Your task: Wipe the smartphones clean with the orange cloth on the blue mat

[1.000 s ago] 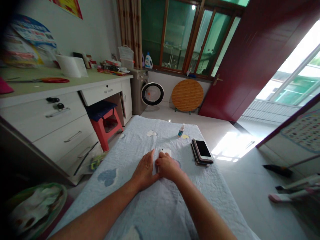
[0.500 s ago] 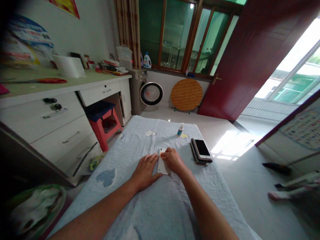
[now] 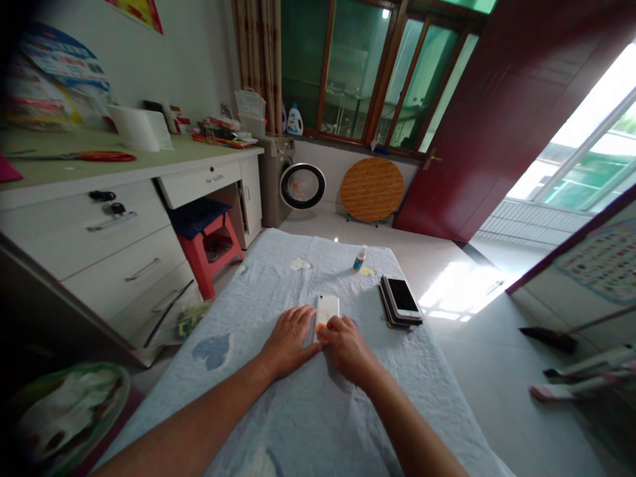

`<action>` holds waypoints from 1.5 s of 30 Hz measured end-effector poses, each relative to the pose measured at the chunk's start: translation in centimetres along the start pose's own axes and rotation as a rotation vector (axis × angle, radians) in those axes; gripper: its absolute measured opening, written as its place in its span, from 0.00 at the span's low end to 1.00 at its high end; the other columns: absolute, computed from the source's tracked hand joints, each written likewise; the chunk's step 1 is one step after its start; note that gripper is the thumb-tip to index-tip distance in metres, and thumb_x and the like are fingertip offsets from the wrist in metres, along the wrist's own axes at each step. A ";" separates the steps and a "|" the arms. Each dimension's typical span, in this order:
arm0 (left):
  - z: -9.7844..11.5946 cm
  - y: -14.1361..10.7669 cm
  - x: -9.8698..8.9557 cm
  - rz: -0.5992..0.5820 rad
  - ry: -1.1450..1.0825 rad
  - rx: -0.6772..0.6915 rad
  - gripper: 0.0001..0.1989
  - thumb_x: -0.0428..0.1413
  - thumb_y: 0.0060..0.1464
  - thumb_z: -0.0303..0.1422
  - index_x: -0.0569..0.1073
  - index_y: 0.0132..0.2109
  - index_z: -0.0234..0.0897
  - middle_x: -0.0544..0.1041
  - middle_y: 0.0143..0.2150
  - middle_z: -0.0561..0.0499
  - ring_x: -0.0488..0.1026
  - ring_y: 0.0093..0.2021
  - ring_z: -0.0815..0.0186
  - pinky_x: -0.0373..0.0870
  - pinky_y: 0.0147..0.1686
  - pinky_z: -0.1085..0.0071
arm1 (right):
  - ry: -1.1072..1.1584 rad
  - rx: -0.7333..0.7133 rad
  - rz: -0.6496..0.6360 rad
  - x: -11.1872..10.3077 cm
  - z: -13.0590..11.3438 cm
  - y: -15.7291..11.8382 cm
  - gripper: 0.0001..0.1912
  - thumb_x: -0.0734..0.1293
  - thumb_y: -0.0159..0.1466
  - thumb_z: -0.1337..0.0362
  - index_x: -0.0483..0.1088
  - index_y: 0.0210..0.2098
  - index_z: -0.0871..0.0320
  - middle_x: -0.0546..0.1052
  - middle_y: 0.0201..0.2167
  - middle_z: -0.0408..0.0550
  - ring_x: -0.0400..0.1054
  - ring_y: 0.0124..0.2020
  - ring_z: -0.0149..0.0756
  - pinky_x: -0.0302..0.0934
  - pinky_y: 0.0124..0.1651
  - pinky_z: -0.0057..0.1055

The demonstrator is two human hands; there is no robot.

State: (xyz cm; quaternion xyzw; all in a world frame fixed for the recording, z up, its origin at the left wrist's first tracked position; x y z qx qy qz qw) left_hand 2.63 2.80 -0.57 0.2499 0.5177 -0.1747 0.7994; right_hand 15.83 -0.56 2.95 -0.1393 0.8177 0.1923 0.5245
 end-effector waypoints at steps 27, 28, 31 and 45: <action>0.8 0.1 -1.8 -0.001 -0.074 0.046 0.27 0.56 0.54 0.48 0.65 0.58 0.42 0.69 0.58 0.46 0.62 0.56 0.52 0.56 0.57 0.53 | -0.139 0.021 0.012 1.7 3.1 6.5 0.11 0.60 0.65 0.68 0.74 0.39 0.55 0.69 0.37 0.47 0.58 0.39 0.35 0.52 0.43 0.29; 0.8 0.2 -1.8 0.001 -0.074 0.047 0.27 0.56 0.54 0.47 0.65 0.58 0.42 0.69 0.58 0.46 0.63 0.56 0.52 0.56 0.57 0.53 | -0.136 0.016 0.017 1.8 3.1 6.5 0.11 0.59 0.66 0.67 0.74 0.39 0.55 0.69 0.37 0.48 0.58 0.39 0.35 0.53 0.44 0.29; 0.8 0.2 -1.7 0.006 -0.073 0.057 0.29 0.57 0.53 0.47 0.64 0.59 0.42 0.69 0.58 0.46 0.62 0.56 0.52 0.56 0.57 0.53 | -0.147 0.058 0.026 1.8 3.9 7.1 0.13 0.59 0.67 0.65 0.74 0.43 0.53 0.69 0.38 0.48 0.59 0.39 0.36 0.53 0.44 0.30; 0.5 0.2 -1.1 0.019 -0.072 0.047 0.29 0.57 0.52 0.47 0.66 0.59 0.41 0.68 0.60 0.46 0.61 0.59 0.51 0.54 0.60 0.53 | -0.194 0.210 0.151 -0.2 7.3 4.6 0.16 0.55 0.68 0.69 0.74 0.46 0.58 0.70 0.35 0.49 0.60 0.38 0.34 0.51 0.44 0.29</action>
Point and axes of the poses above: each hand's wrist, its own y-axis towards the middle knuckle, its own x-axis out of the palm, z = x × y, the point moved 5 cm from there along y, towards the middle knuckle
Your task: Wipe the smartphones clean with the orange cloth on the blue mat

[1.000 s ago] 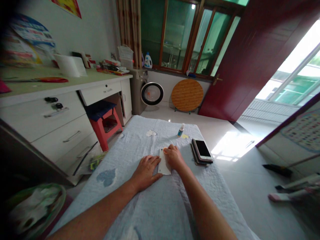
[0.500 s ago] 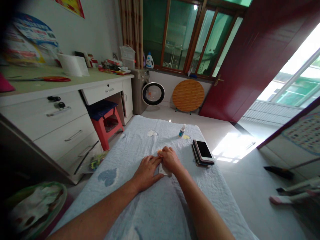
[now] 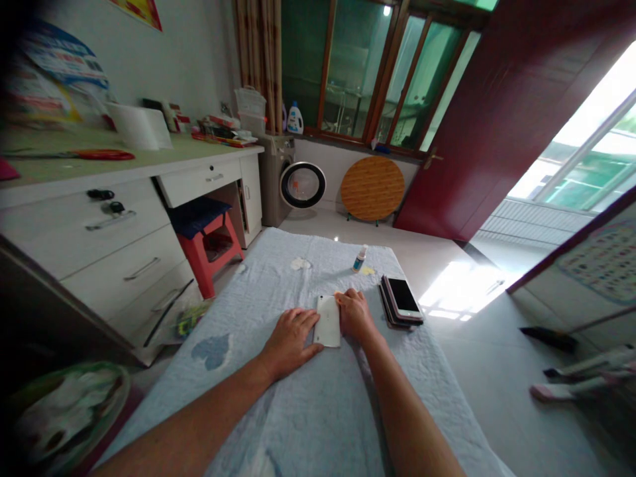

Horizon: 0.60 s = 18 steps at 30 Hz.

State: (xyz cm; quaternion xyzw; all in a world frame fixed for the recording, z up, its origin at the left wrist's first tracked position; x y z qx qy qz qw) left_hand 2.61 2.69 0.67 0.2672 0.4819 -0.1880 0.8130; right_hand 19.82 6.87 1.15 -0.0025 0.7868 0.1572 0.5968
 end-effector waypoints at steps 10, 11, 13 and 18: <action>0.0 0.1 0.1 -0.013 0.006 0.009 0.29 0.55 0.54 0.49 0.65 0.59 0.41 0.69 0.59 0.46 0.61 0.59 0.52 0.55 0.59 0.53 | 0.125 -0.064 -0.054 -1.1 -3.0 -3.6 0.13 0.57 0.68 0.64 0.73 0.43 0.56 0.69 0.36 0.48 0.59 0.37 0.35 0.54 0.42 0.28; -0.1 0.1 0.1 -0.013 0.007 0.010 0.29 0.55 0.54 0.49 0.65 0.58 0.41 0.68 0.60 0.46 0.61 0.59 0.52 0.55 0.59 0.53 | 0.146 -0.080 -0.063 -1.5 -3.6 -4.5 0.13 0.57 0.68 0.65 0.73 0.43 0.56 0.68 0.35 0.48 0.59 0.37 0.35 0.54 0.42 0.28; -0.1 0.1 0.2 -0.006 0.011 0.012 0.28 0.55 0.54 0.49 0.65 0.58 0.41 0.68 0.60 0.46 0.61 0.59 0.52 0.55 0.59 0.53 | 0.186 -0.123 -0.109 -2.1 -4.8 -6.3 0.13 0.56 0.68 0.67 0.72 0.45 0.55 0.68 0.37 0.48 0.60 0.39 0.35 0.55 0.43 0.29; 0.1 0.0 0.1 0.003 0.022 0.017 0.26 0.56 0.54 0.46 0.66 0.57 0.39 0.69 0.59 0.46 0.62 0.58 0.52 0.55 0.59 0.54 | 0.263 -0.164 -0.138 -2.8 -5.5 -8.0 0.14 0.56 0.67 0.70 0.72 0.44 0.55 0.68 0.36 0.48 0.61 0.40 0.35 0.56 0.44 0.29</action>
Point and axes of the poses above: each hand's wrist, its own y-axis towards the middle knuckle, its own x-axis out of the palm, z = x × y, the point moved 5 cm from there along y, towards the middle knuckle
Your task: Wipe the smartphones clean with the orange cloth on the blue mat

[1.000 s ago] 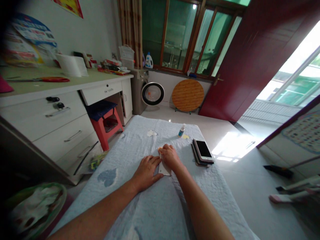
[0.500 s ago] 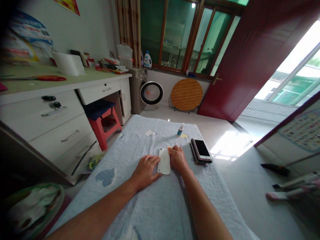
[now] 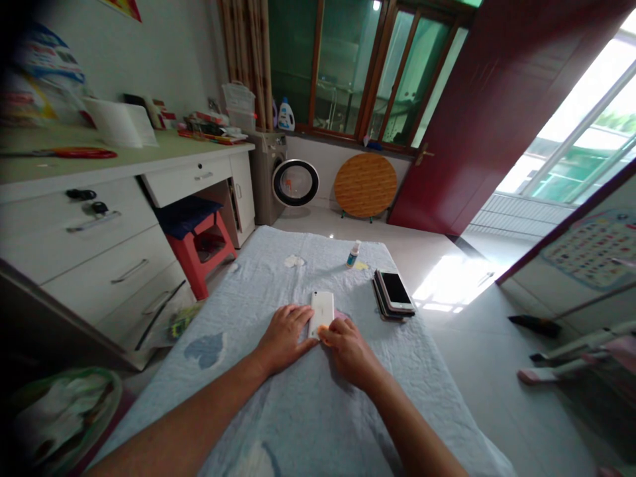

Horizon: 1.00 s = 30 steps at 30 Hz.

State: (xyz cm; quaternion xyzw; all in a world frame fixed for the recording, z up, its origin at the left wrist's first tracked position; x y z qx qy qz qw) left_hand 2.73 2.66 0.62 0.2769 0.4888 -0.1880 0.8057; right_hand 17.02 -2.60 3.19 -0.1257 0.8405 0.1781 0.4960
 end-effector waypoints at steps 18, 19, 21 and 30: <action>-0.4 0.0 0.2 -0.013 -0.015 -0.025 0.33 0.56 0.53 0.48 0.61 0.60 0.37 0.68 0.59 0.42 0.62 0.59 0.51 0.54 0.60 0.54 | -0.315 0.104 -0.013 1.6 3.9 9.8 0.10 0.60 0.65 0.69 0.74 0.38 0.59 0.70 0.36 0.51 0.60 0.38 0.36 0.51 0.44 0.30; -0.4 0.0 0.3 0.002 -0.028 -0.030 0.35 0.57 0.52 0.48 0.59 0.61 0.36 0.67 0.59 0.41 0.62 0.59 0.51 0.55 0.60 0.53 | -0.301 0.085 -0.013 1.8 3.5 9.4 0.10 0.60 0.65 0.69 0.73 0.38 0.58 0.70 0.37 0.51 0.60 0.38 0.36 0.51 0.44 0.30; -0.6 0.0 0.3 0.034 -0.054 -0.036 0.37 0.57 0.52 0.47 0.55 0.63 0.36 0.64 0.61 0.40 0.61 0.60 0.51 0.55 0.60 0.53 | -0.250 0.036 -0.015 2.1 2.7 8.3 0.09 0.61 0.65 0.68 0.73 0.38 0.57 0.70 0.37 0.49 0.59 0.38 0.36 0.52 0.44 0.30; -0.7 0.3 0.3 -0.043 -0.082 -0.028 0.35 0.58 0.52 0.45 0.59 0.63 0.40 0.65 0.63 0.45 0.61 0.60 0.51 0.54 0.60 0.54 | -0.073 -0.082 -0.044 1.4 -1.4 3.2 0.10 0.63 0.63 0.70 0.75 0.37 0.53 0.69 0.36 0.45 0.59 0.37 0.33 0.51 0.44 0.30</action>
Point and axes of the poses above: each hand's wrist, its own y-axis towards the middle knuckle, its own x-axis out of the palm, z = x × y, the point moved 5 cm from there along y, towards the middle knuckle
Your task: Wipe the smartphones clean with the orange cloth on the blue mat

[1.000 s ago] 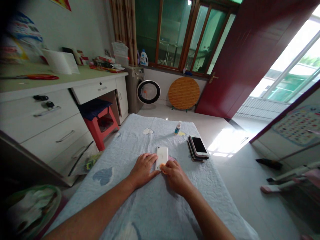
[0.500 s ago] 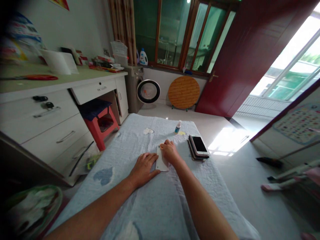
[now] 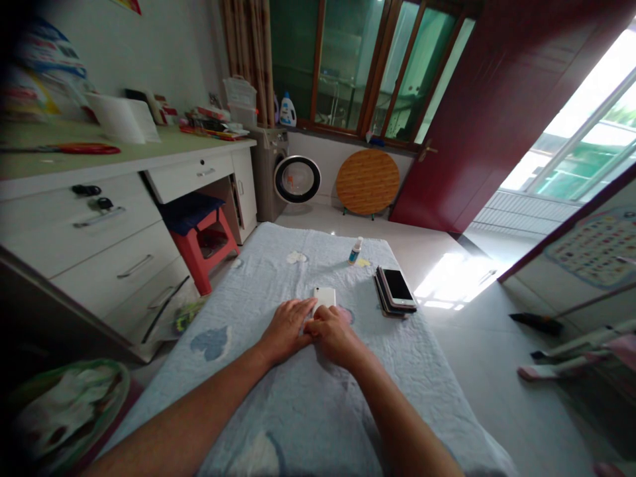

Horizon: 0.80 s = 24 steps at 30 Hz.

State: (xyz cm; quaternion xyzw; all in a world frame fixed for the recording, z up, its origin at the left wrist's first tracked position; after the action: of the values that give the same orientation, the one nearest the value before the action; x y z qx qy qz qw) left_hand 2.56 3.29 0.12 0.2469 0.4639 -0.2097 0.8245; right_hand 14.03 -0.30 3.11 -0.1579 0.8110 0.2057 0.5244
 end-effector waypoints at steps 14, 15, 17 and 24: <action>-0.3 0.1 -0.2 -0.068 -0.053 0.035 0.36 0.61 0.43 0.45 0.66 0.60 0.41 0.64 0.64 0.46 0.58 0.63 0.51 0.49 0.63 0.54 | -0.104 0.098 0.035 0.9 0.7 0.7 0.06 0.66 0.60 0.68 0.75 0.31 0.54 0.69 0.36 0.46 0.58 0.37 0.35 0.51 0.41 0.30; -0.3 0.1 -0.2 -0.072 -0.049 0.036 0.35 0.61 0.44 0.45 0.66 0.59 0.41 0.64 0.64 0.47 0.58 0.63 0.51 0.50 0.63 0.54 | -0.097 0.086 0.026 0.7 0.3 0.4 0.06 0.66 0.60 0.69 0.75 0.30 0.55 0.69 0.35 0.46 0.58 0.37 0.34 0.51 0.42 0.31; -0.3 0.1 -0.2 -0.082 -0.037 0.044 0.34 0.60 0.45 0.46 0.67 0.59 0.42 0.64 0.64 0.47 0.58 0.63 0.51 0.50 0.62 0.54 | -0.061 0.055 0.001 0.3 -0.6 -0.2 0.07 0.64 0.61 0.70 0.74 0.31 0.55 0.68 0.34 0.46 0.58 0.37 0.34 0.51 0.42 0.30; -0.4 0.2 -0.2 -0.098 -0.020 0.037 0.35 0.60 0.46 0.49 0.66 0.60 0.41 0.63 0.65 0.47 0.58 0.63 0.52 0.50 0.63 0.53 | 0.044 0.064 0.036 -0.4 0.6 -1.3 0.12 0.60 0.65 0.71 0.75 0.38 0.54 0.68 0.35 0.46 0.59 0.39 0.34 0.53 0.44 0.29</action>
State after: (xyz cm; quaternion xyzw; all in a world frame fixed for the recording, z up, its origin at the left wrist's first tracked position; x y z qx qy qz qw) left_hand 2.31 3.68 0.15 0.2371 0.4631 -0.2610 0.8131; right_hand 15.29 -1.14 3.04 -0.1311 0.8311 0.1856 0.5075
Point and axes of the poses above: each hand's wrist, its own y-axis towards the middle knuckle, its own x-axis out of the palm, z = x × y, the point moved 5 cm from there along y, towards the middle knuckle
